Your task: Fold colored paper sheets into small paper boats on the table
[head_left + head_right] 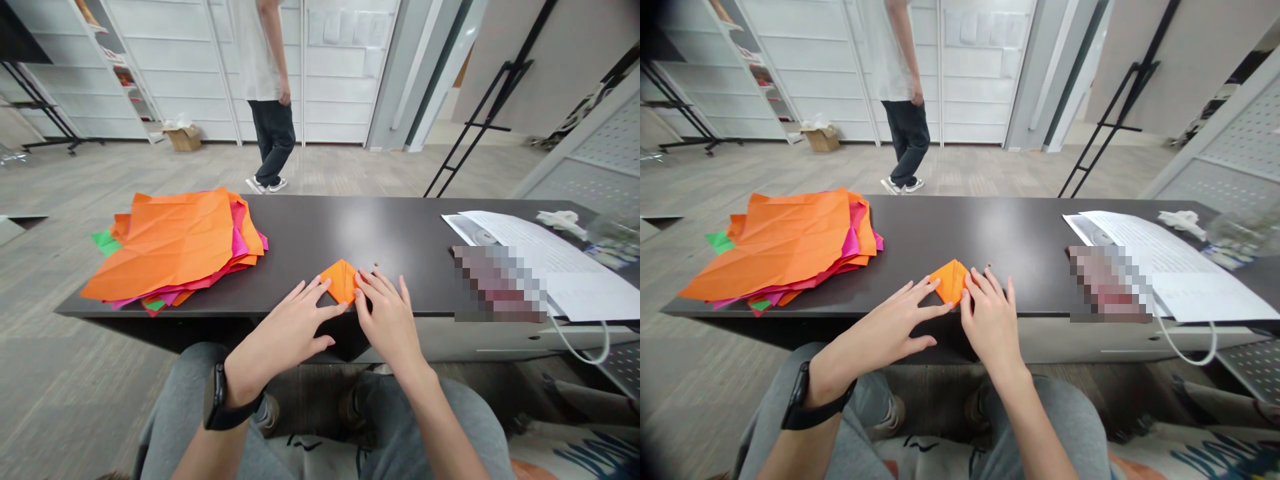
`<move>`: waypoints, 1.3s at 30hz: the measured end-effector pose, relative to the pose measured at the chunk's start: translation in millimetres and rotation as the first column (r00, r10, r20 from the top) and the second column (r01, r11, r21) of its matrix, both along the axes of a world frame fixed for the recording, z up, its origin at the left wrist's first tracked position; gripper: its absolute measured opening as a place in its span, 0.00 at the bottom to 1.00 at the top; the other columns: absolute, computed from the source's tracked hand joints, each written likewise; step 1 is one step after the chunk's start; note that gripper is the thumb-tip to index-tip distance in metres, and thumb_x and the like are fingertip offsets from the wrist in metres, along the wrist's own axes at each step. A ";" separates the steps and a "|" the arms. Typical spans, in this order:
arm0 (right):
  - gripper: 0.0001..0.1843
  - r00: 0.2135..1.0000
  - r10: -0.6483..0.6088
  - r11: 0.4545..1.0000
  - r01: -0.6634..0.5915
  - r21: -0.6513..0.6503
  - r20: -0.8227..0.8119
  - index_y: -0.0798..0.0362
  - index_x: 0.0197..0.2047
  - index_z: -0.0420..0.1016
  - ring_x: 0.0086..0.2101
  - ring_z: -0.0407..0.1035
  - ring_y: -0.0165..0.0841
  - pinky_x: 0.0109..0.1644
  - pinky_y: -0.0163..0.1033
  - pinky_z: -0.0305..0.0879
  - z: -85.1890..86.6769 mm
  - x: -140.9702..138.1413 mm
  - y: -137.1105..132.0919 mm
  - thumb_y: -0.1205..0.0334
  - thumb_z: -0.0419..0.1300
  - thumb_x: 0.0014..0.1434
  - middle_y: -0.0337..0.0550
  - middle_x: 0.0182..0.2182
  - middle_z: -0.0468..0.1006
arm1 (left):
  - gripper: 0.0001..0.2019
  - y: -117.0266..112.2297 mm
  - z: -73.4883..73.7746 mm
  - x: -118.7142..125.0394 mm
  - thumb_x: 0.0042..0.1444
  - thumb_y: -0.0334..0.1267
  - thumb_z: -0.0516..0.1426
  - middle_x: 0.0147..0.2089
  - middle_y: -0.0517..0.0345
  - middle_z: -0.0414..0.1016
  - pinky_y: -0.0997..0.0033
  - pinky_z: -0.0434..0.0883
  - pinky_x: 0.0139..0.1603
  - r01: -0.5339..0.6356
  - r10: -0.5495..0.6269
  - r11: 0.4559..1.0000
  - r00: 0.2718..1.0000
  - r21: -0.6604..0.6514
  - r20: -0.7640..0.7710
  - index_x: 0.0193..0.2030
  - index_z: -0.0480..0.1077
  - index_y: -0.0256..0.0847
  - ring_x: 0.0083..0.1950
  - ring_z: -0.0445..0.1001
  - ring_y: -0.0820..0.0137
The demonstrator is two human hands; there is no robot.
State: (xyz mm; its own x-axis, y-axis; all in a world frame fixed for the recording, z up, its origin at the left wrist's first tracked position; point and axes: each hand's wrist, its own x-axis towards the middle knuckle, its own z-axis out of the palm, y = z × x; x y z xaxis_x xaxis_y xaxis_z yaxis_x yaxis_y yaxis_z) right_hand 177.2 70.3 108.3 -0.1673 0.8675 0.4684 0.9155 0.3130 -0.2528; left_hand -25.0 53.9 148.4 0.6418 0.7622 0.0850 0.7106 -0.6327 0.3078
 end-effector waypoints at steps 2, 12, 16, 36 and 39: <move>0.20 1.000 0.003 1.000 -0.003 -0.001 -0.001 0.57 0.55 0.77 0.61 0.66 0.48 0.69 0.64 0.48 -0.1 0.6 1.4 0.64 0.49 0.68 0.53 0.59 0.75 | 0.25 1.9 2.1 0.8 0.59 0.39 0.63 0.71 0.41 0.60 0.44 0.57 0.71 0.002 -0.003 1.000 0.999 0.027 0.035 0.64 0.66 0.48 0.74 0.56 0.53; 0.18 0.992 0.118 0.992 -0.116 0.055 -0.042 0.53 0.55 0.75 0.58 0.70 0.43 0.69 0.61 0.49 -5.8 1.1 0.8 0.66 0.51 0.66 0.49 0.57 0.78 | 0.13 20.5 -6.6 14.9 0.68 0.36 0.52 0.55 0.46 0.73 0.54 0.69 0.59 -0.262 0.244 0.958 0.958 0.117 0.152 0.55 0.68 0.36 0.57 0.72 0.58; 0.17 0.986 0.157 0.986 -0.154 0.065 -0.054 0.53 0.55 0.74 0.58 0.70 0.43 0.69 0.60 0.50 -6.1 3.9 0.4 0.66 0.51 0.66 0.48 0.56 0.78 | 0.16 23.6 -13.7 15.6 0.65 0.33 0.55 0.61 0.44 0.71 0.54 0.65 0.65 -0.242 0.225 0.967 0.956 0.074 0.187 0.59 0.65 0.35 0.62 0.69 0.57; 0.12 0.466 0.135 0.904 -0.418 -0.084 -0.874 0.49 0.48 0.78 0.44 0.76 0.38 0.49 0.42 0.73 11.2 9.4 -4.5 0.54 0.59 0.64 0.46 0.42 0.80 | 0.08 27.5 -2.5 9.7 0.54 0.33 0.63 0.44 0.53 0.74 0.69 0.75 0.45 -0.004 0.404 0.896 0.417 -0.443 0.814 0.41 0.78 0.39 0.47 0.76 0.66; 0.12 0.443 0.074 0.893 -0.428 -0.138 -0.894 0.49 0.44 0.80 0.43 0.77 0.38 0.49 0.42 0.74 14.6 14.8 -2.3 0.53 0.61 0.62 0.46 0.41 0.83 | 0.08 25.9 1.9 10.5 0.52 0.32 0.64 0.43 0.53 0.74 0.69 0.75 0.45 0.017 0.405 0.895 0.391 -0.446 0.826 0.40 0.79 0.38 0.46 0.76 0.67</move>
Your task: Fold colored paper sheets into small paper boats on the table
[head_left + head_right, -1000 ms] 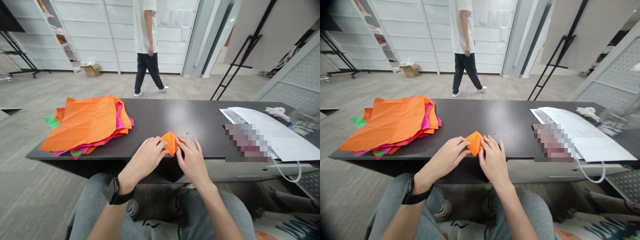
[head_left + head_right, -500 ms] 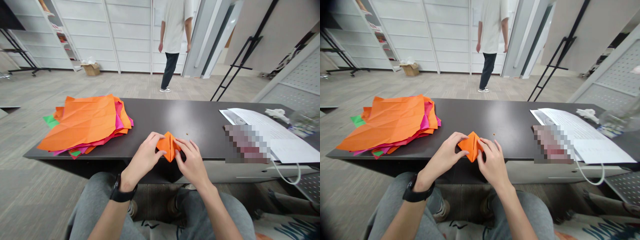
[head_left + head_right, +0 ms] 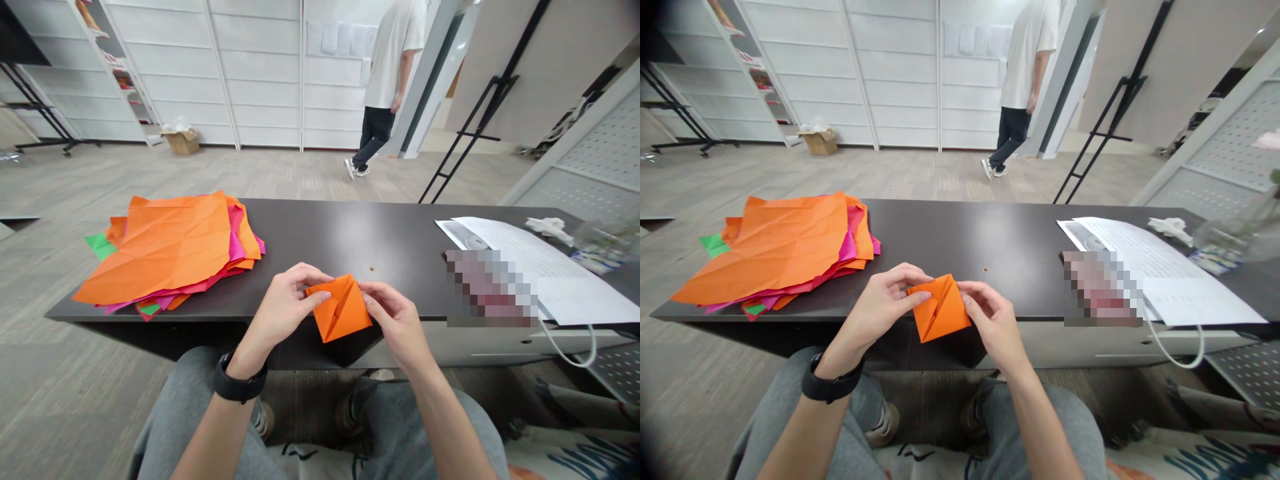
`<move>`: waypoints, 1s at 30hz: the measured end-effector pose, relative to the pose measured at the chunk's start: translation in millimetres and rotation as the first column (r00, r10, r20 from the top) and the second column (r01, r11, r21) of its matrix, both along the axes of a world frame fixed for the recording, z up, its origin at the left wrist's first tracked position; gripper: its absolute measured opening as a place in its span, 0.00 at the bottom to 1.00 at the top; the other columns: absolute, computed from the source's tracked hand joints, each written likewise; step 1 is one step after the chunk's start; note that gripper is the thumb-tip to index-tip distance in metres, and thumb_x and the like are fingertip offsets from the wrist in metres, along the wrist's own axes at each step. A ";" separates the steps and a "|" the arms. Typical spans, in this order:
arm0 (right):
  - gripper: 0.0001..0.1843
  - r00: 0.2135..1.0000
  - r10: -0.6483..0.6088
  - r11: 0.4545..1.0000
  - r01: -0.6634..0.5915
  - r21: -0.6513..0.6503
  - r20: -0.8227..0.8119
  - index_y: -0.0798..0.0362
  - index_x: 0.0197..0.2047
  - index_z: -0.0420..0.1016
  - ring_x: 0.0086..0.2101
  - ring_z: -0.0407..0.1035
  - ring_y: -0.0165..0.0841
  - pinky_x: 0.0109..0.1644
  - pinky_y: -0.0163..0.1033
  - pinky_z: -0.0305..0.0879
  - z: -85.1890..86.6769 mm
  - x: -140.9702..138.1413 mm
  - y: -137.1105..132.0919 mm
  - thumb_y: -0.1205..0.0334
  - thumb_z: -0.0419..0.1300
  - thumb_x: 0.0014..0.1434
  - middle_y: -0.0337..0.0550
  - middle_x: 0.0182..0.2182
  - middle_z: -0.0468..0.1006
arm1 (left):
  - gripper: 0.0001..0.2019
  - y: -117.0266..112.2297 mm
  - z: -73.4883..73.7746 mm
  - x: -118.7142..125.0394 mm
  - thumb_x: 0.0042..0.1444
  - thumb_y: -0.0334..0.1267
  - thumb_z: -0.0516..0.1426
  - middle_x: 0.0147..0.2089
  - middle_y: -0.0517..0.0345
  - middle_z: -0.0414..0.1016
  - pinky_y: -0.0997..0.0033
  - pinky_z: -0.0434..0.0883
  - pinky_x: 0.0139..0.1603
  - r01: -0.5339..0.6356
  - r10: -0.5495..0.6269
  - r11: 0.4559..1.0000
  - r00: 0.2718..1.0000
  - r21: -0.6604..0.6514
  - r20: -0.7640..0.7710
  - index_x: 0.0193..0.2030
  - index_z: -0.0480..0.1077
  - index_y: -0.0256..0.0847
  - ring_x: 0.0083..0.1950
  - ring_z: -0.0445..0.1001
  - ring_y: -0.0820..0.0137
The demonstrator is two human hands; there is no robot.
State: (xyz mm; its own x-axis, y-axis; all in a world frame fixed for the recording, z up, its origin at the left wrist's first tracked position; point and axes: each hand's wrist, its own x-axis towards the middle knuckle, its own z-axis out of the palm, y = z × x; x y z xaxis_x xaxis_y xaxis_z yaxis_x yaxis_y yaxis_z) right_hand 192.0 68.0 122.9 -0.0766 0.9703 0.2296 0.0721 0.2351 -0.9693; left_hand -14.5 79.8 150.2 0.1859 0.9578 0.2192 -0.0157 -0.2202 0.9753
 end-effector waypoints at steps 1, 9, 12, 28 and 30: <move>0.12 1.000 -0.004 1.000 0.004 -0.017 -0.006 0.49 0.44 0.80 0.42 0.78 0.38 0.48 0.41 0.75 0.8 1.2 0.7 0.53 0.63 0.61 0.46 0.41 0.84 | 0.07 -0.3 0.7 0.3 0.52 0.32 0.65 0.42 0.53 0.74 0.69 0.75 0.45 0.001 -0.001 1.000 1.000 0.001 0.004 0.39 0.79 0.38 0.45 0.75 0.67; 0.12 0.995 0.103 0.991 -0.104 -0.080 -0.018 0.51 0.43 0.82 0.38 0.79 0.36 0.43 0.39 0.77 3.6 8.2 2.3 0.58 0.65 0.56 0.46 0.38 0.85 | 0.07 -0.7 -0.8 0.7 0.52 0.32 0.64 0.41 0.53 0.74 0.69 0.74 0.44 0.021 -0.020 1.000 0.999 0.010 -0.033 0.39 0.80 0.38 0.44 0.75 0.67; 0.10 0.996 0.085 0.994 -0.082 -0.078 0.033 0.53 0.38 0.82 0.32 0.78 0.35 0.36 0.37 0.76 3.2 8.4 1.8 0.58 0.66 0.54 0.45 0.33 0.84 | 0.06 -0.6 0.1 1.8 0.52 0.33 0.64 0.41 0.52 0.74 0.68 0.74 0.44 0.033 -0.032 0.999 0.998 0.014 -0.059 0.38 0.80 0.38 0.44 0.75 0.67; 0.12 0.991 0.030 0.999 -0.025 -0.042 0.132 0.53 0.32 0.81 0.25 0.72 0.31 0.26 0.34 0.70 4.7 9.6 -0.2 0.53 0.64 0.56 0.43 0.28 0.81 | 0.08 -3.2 11.3 -9.2 0.52 0.40 0.66 0.35 0.56 0.79 0.69 0.71 0.47 0.130 -0.136 0.965 0.991 -0.227 -0.014 0.34 0.77 0.37 0.39 0.76 0.70; 0.11 0.989 0.037 0.999 -0.033 -0.031 0.141 0.53 0.32 0.81 0.26 0.73 0.32 0.28 0.35 0.71 5.0 9.7 -0.1 0.54 0.64 0.55 0.43 0.29 0.82 | 0.08 -3.1 11.4 -11.4 0.51 0.40 0.66 0.35 0.56 0.80 0.69 0.71 0.47 0.146 -0.153 0.958 0.988 -0.247 -0.010 0.35 0.78 0.37 0.38 0.76 0.70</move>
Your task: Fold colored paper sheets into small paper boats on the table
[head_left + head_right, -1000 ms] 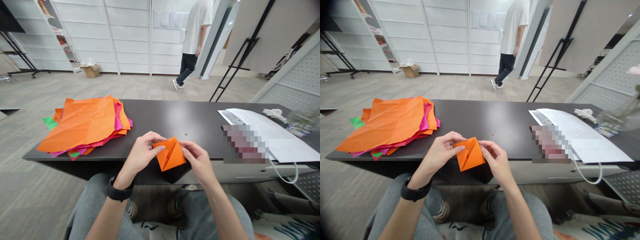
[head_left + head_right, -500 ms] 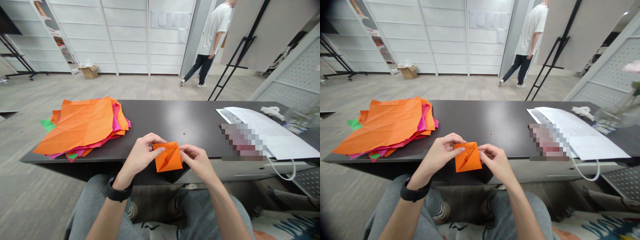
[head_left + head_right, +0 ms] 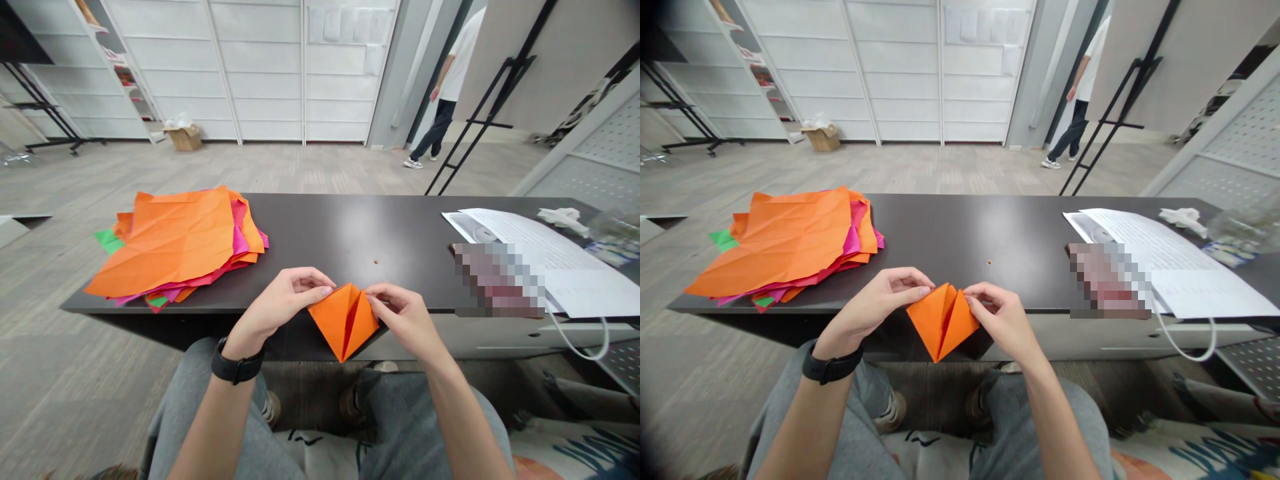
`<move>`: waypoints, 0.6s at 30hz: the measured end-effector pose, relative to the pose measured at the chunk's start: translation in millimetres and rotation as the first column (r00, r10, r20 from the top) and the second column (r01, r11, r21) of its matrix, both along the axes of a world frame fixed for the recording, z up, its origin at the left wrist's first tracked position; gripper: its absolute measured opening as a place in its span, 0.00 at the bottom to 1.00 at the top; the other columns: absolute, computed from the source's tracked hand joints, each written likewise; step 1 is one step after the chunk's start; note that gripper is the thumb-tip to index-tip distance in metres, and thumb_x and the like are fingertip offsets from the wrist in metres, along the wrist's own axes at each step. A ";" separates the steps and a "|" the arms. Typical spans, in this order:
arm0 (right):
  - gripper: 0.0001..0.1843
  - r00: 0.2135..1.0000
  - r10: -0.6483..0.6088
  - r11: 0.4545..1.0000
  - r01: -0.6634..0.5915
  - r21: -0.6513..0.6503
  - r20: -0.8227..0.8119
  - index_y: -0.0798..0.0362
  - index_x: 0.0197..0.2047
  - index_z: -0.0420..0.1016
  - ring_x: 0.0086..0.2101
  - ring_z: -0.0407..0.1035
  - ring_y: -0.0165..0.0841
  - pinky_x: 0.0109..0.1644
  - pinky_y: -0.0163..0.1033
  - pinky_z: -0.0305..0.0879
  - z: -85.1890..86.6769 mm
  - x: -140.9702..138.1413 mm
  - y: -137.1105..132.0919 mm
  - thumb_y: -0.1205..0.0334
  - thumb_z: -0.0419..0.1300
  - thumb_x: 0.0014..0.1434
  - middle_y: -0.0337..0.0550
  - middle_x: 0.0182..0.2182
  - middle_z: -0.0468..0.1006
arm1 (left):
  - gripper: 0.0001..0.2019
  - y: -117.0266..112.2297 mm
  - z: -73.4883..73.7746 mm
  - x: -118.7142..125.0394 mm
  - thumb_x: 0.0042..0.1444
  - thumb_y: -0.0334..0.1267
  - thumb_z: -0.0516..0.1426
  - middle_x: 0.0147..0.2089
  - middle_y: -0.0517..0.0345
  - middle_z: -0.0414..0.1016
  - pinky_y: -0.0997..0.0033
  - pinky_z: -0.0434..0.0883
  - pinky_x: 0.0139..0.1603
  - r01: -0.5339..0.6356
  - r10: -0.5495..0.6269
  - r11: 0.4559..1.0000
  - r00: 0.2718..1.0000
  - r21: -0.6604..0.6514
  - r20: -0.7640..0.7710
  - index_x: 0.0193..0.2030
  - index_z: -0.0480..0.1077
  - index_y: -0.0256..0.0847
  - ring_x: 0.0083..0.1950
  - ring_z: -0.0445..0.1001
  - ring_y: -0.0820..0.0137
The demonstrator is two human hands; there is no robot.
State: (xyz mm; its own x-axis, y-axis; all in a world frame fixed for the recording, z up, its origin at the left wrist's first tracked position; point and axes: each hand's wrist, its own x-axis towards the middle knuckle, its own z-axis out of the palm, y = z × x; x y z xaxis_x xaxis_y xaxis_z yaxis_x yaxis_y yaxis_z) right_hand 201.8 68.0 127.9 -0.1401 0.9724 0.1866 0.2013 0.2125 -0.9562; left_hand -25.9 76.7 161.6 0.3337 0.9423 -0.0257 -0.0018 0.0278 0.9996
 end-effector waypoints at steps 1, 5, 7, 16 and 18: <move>0.10 1.000 0.006 1.000 -0.006 0.004 0.005 0.53 0.32 0.81 0.27 0.73 0.32 0.29 0.35 0.71 0.4 0.0 0.0 0.55 0.64 0.55 0.43 0.29 0.82 | 0.08 0.0 0.0 -0.8 0.51 0.39 0.66 0.35 0.56 0.80 0.69 0.71 0.47 0.003 -0.003 1.000 1.000 -0.010 0.006 0.35 0.78 0.37 0.38 0.76 0.70; 0.10 0.999 0.015 1.000 -0.016 0.011 0.038 0.53 0.32 0.81 0.29 0.75 0.34 0.32 0.37 0.73 2.4 -1.0 0.0 0.55 0.63 0.56 0.44 0.29 0.83 | 0.10 0.1 -0.2 -0.9 0.49 0.36 0.67 0.36 0.55 0.81 0.68 0.73 0.47 -0.003 0.003 1.000 1.000 -0.030 0.002 0.38 0.76 0.37 0.38 0.78 0.70; 0.11 0.998 0.024 1.000 -0.025 0.018 0.059 0.53 0.32 0.82 0.30 0.76 0.35 0.33 0.37 0.74 2.8 -1.4 0.0 0.55 0.63 0.56 0.44 0.29 0.83 | 0.10 0.3 -0.3 0.3 0.49 0.34 0.66 0.36 0.55 0.81 0.68 0.73 0.46 -0.010 0.009 1.000 1.000 -0.019 -0.025 0.39 0.75 0.37 0.38 0.79 0.69; 0.12 0.998 -0.047 0.998 0.045 0.046 0.049 0.52 0.33 0.82 0.32 0.77 0.36 0.35 0.37 0.74 -4.9 2.9 3.2 0.52 0.63 0.58 0.44 0.31 0.83 | 0.10 3.3 -4.9 -1.5 0.45 0.30 0.64 0.32 0.58 0.79 0.73 0.74 0.38 -0.068 0.074 0.996 0.992 0.052 -0.107 0.37 0.73 0.37 0.33 0.78 0.73; 0.13 0.994 -0.104 0.993 0.103 0.051 0.014 0.52 0.34 0.81 0.32 0.77 0.36 0.34 0.37 0.74 -6.2 3.8 4.9 0.51 0.64 0.58 0.44 0.31 0.83 | 0.11 4.7 -6.3 -2.2 0.45 0.30 0.64 0.32 0.59 0.79 0.75 0.74 0.36 -0.119 0.127 0.989 0.988 0.088 -0.090 0.36 0.72 0.38 0.32 0.77 0.74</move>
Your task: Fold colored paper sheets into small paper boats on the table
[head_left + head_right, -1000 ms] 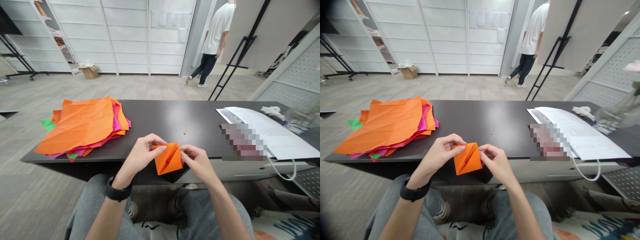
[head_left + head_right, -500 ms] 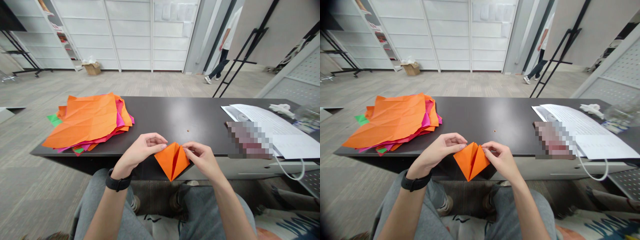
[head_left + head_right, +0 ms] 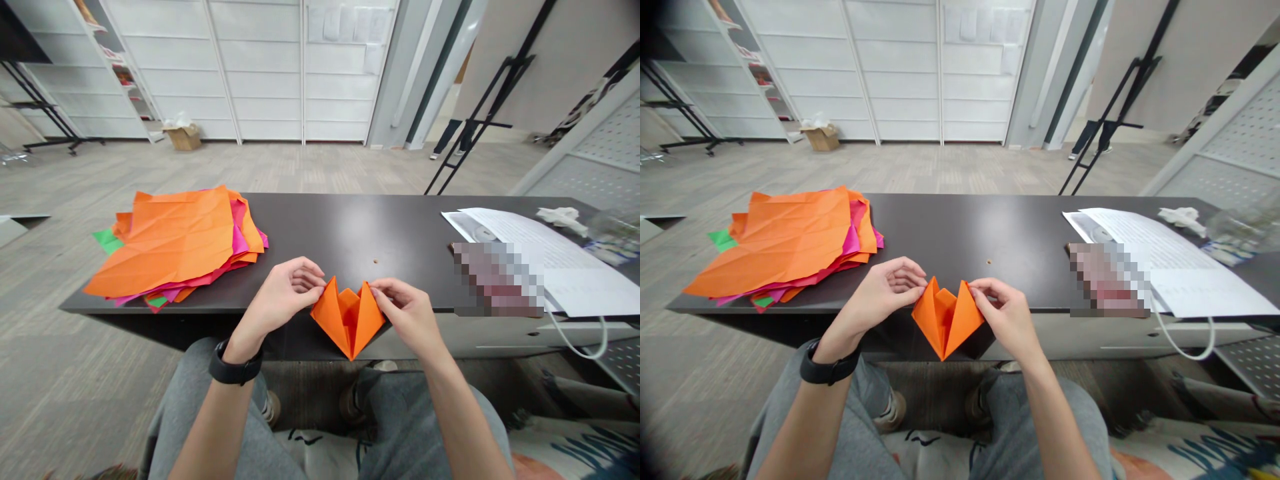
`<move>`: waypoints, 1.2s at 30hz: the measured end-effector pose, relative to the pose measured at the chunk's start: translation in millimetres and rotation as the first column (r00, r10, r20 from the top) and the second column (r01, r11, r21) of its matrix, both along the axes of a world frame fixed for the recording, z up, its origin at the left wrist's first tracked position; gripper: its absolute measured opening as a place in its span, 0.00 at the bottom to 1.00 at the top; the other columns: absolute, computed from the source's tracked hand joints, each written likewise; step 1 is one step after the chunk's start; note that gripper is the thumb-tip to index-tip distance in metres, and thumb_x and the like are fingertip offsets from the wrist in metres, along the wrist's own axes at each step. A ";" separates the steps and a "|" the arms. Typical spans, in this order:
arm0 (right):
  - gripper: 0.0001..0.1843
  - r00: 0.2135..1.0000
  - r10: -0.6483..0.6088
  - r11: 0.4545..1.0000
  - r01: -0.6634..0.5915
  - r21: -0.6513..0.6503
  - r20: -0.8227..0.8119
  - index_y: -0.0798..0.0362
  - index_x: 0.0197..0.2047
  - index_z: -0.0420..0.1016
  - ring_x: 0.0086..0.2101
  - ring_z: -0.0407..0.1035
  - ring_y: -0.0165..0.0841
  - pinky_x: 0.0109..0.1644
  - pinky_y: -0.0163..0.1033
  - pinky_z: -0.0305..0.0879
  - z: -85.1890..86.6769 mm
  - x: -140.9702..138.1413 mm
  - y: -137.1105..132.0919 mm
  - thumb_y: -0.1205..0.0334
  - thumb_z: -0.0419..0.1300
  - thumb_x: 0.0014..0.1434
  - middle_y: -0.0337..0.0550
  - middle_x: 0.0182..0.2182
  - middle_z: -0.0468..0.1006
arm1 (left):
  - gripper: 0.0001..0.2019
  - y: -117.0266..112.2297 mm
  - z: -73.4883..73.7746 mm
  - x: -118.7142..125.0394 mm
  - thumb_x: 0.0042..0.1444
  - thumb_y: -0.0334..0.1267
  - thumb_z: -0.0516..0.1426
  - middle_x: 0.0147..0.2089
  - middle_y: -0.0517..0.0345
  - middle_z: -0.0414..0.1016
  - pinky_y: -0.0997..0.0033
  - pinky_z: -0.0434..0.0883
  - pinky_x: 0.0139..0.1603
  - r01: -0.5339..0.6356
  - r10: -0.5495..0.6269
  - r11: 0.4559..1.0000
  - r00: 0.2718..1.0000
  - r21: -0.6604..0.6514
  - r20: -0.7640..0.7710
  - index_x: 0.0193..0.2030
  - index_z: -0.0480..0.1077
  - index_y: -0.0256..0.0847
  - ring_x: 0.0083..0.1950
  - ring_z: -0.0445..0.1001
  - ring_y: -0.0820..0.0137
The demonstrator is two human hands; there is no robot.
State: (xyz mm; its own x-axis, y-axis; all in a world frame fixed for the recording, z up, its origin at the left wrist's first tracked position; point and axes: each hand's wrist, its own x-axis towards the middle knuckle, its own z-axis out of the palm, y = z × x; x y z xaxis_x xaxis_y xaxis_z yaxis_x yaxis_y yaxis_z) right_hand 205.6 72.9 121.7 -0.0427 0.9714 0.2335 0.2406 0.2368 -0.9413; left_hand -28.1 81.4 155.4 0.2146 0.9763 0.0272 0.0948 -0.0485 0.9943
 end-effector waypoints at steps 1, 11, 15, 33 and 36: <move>0.13 0.999 -0.030 1.000 0.030 0.008 -0.017 0.52 0.34 0.81 0.32 0.77 0.36 0.35 0.38 0.74 -0.3 0.1 0.8 0.51 0.64 0.58 0.44 0.31 0.83 | 0.11 0.6 -0.4 -0.1 0.45 0.30 0.64 0.32 0.60 0.79 0.75 0.74 0.36 -0.024 0.024 1.000 1.000 0.018 0.011 0.36 0.71 0.38 0.32 0.77 0.74; 0.14 0.931 -0.310 0.945 0.323 0.042 -0.191 0.51 0.39 0.76 0.28 0.74 0.34 0.24 0.36 0.72 -0.1 -0.2 0.3 0.48 0.64 0.59 0.45 0.33 0.81 | 0.12 -2.8 6.3 -3.1 0.48 0.34 0.65 0.34 0.59 0.79 0.74 0.77 0.39 -0.246 0.236 0.953 0.969 0.177 0.074 0.36 0.67 0.40 0.37 0.80 0.71; 0.13 0.940 -0.264 0.950 0.292 0.107 -0.218 0.49 0.45 0.71 0.36 0.76 0.37 0.24 0.34 0.73 -4.1 -3.3 1.3 0.55 0.64 0.59 0.44 0.37 0.78 | 0.08 -1.2 2.3 -2.8 0.51 0.31 0.62 0.36 0.61 0.77 0.74 0.76 0.41 -0.249 0.259 0.923 0.966 0.293 0.005 0.37 0.67 0.41 0.38 0.79 0.72; 0.06 0.891 -0.083 0.891 -0.135 0.434 0.447 0.50 0.40 0.70 0.39 0.73 0.37 0.42 0.43 0.73 0.1 15.9 2.9 0.70 0.58 0.61 0.47 0.42 0.75 | 0.12 6.8 -9.6 -8.7 0.60 0.22 0.48 0.43 0.55 0.69 0.68 0.68 0.48 0.131 0.198 0.837 0.833 0.531 -0.517 0.33 0.68 0.40 0.44 0.71 0.69; 0.05 0.902 -0.115 0.895 -0.088 0.437 0.417 0.49 0.35 0.70 0.31 0.73 0.34 0.38 0.40 0.72 -1.7 17.2 4.7 0.68 0.61 0.62 0.40 0.32 0.76 | 0.12 8.7 -9.7 -12.2 0.58 0.21 0.50 0.38 0.58 0.71 0.69 0.68 0.44 0.073 0.262 0.830 0.825 0.553 -0.501 0.31 0.67 0.40 0.39 0.72 0.70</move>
